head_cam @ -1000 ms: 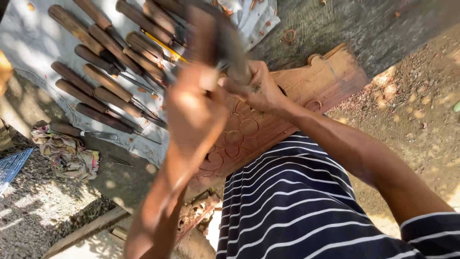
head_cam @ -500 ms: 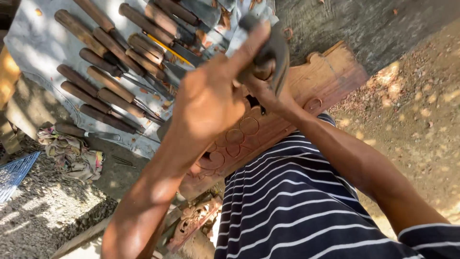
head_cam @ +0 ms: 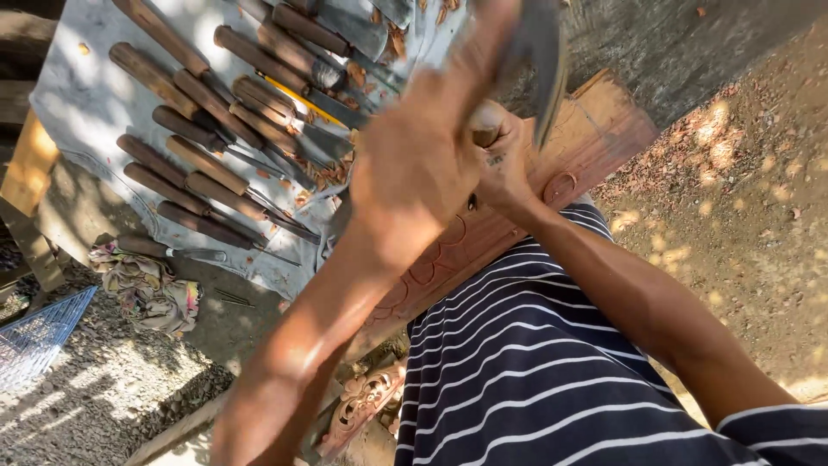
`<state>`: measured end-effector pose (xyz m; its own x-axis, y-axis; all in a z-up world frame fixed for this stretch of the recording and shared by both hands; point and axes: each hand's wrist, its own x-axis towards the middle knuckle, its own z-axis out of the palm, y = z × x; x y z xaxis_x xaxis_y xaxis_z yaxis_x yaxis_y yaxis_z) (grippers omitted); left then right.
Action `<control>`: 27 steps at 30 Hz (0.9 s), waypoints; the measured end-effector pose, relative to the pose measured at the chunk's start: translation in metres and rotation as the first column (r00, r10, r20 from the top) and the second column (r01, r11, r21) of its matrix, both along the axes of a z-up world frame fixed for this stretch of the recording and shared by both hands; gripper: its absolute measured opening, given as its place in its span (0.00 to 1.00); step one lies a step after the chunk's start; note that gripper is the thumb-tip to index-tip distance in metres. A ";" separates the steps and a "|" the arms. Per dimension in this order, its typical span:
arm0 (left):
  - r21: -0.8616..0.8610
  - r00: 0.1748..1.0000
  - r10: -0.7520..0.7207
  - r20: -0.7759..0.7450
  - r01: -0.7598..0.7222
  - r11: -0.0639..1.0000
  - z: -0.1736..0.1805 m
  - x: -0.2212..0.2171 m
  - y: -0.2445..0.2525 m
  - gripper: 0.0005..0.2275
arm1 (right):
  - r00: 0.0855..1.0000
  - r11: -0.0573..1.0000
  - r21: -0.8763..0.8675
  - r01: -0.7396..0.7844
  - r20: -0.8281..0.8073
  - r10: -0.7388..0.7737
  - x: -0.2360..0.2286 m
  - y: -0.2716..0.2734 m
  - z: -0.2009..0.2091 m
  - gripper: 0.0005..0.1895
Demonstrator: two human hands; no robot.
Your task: The recorder is using a hammer and chisels to carve intricate floral designs into a piece of wood.
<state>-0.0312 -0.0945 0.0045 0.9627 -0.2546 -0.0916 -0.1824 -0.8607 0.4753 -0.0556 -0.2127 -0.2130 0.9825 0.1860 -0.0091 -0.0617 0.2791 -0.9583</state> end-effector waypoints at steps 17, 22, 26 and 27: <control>0.083 0.973 -0.166 -0.157 0.181 0.980 -0.011 0.003 -0.018 0.34 | 0.882 0.986 0.069 0.153 -0.459 -0.105 -0.074 -0.027 -0.174 0.12; 0.278 0.947 -0.206 -0.248 0.273 0.921 -0.011 0.014 -0.033 0.29 | 0.866 0.981 -0.024 0.194 -0.466 -0.182 -0.063 -0.026 -0.136 0.12; 0.175 0.945 -0.241 -0.219 0.281 0.944 -0.017 0.003 -0.037 0.30 | 0.966 0.967 -0.166 0.193 -0.139 -0.217 -0.062 -0.028 -0.054 0.24; 0.169 0.973 -0.193 -0.124 0.213 0.962 -0.027 -0.007 -0.039 0.28 | 0.956 0.971 -0.149 0.184 -0.203 -0.213 -0.072 -0.030 -0.057 0.22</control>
